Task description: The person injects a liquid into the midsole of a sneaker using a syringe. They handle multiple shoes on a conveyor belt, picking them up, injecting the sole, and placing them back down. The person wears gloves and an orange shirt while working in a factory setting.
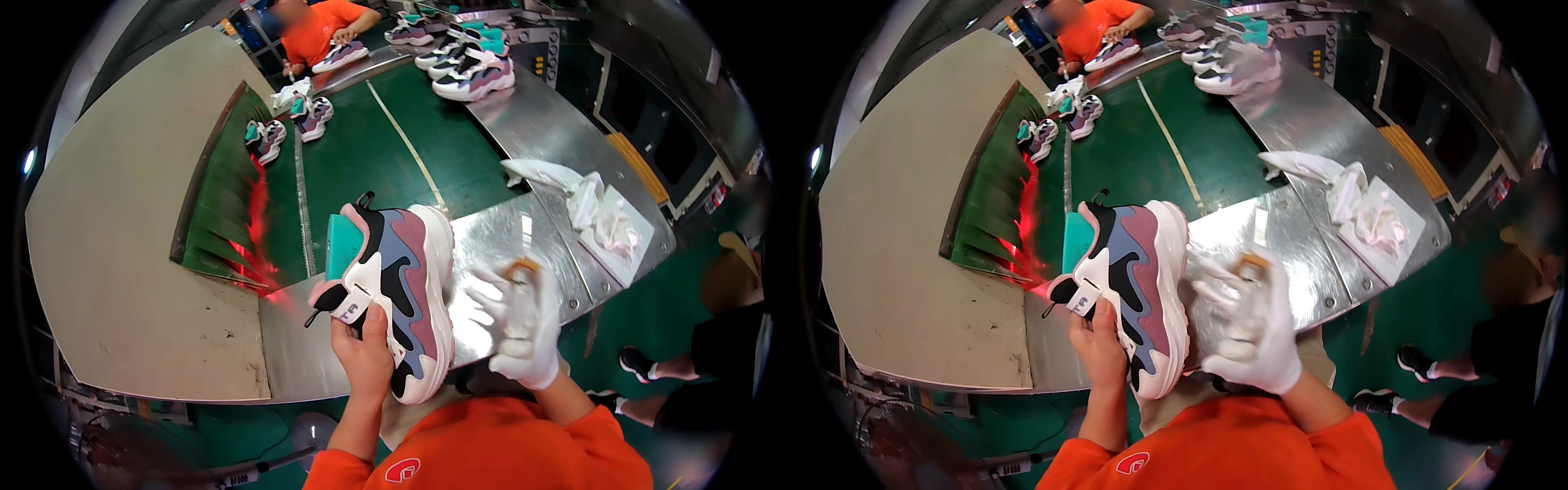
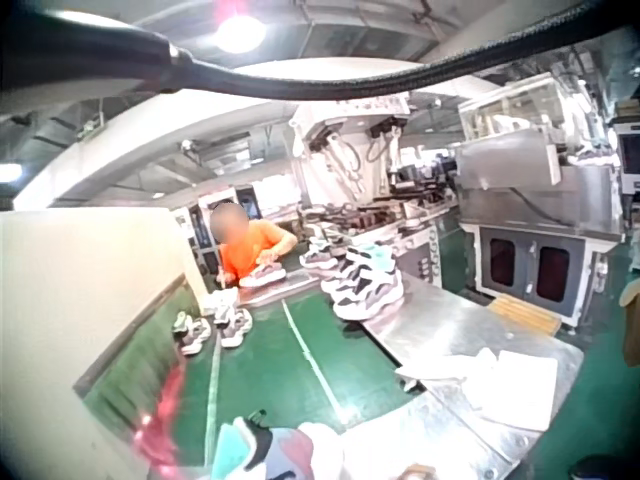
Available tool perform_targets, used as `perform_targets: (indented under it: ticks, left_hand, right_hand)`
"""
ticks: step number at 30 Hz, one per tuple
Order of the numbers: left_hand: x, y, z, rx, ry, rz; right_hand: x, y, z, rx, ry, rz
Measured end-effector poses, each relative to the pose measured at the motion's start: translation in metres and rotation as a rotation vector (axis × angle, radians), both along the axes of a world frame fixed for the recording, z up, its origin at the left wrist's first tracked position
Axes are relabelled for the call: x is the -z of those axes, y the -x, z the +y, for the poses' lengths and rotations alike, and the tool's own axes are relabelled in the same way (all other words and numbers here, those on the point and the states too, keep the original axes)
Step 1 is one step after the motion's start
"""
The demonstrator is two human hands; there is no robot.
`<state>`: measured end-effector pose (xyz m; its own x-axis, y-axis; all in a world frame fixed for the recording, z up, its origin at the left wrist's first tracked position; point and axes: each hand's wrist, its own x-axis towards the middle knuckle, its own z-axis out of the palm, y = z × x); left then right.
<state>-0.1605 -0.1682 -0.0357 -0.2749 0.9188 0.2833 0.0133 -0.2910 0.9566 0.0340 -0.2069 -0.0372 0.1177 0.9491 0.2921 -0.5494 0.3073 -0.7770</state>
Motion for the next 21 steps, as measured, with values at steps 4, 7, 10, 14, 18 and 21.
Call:
perform_targets:
  ticks: [4, 7, 10, 14, 18, 21]
  left_hand:
    - [-0.003, 0.005, 0.015, 0.046, 0.036, -0.010]
    - [-0.001, 0.007, 0.027, 0.021, -0.003, 0.021]
    - [0.009, 0.014, 0.041, 0.035, -0.113, 0.105]
    - [0.002, 0.021, 0.058, 0.184, -0.126, 0.167]
    - [-0.008, 0.026, 0.073, 0.191, -0.233, 0.484]
    - [-0.020, 0.022, 0.087, 0.265, -0.507, 0.806]
  right_hand:
    - [0.035, -0.040, -0.009, 0.470, 0.107, -0.549]
    - [0.054, -0.070, -0.008, 0.742, 0.089, -0.957]
    - [0.070, -0.085, -0.002, 0.862, 0.110, -1.094]
    - [0.066, -0.082, 0.003, 0.905, 0.107, -1.140]
    - [0.060, -0.082, 0.003, 0.889, 0.171, -1.129]
    - [0.048, -0.082, 0.011, 0.972, 0.089, -1.227]
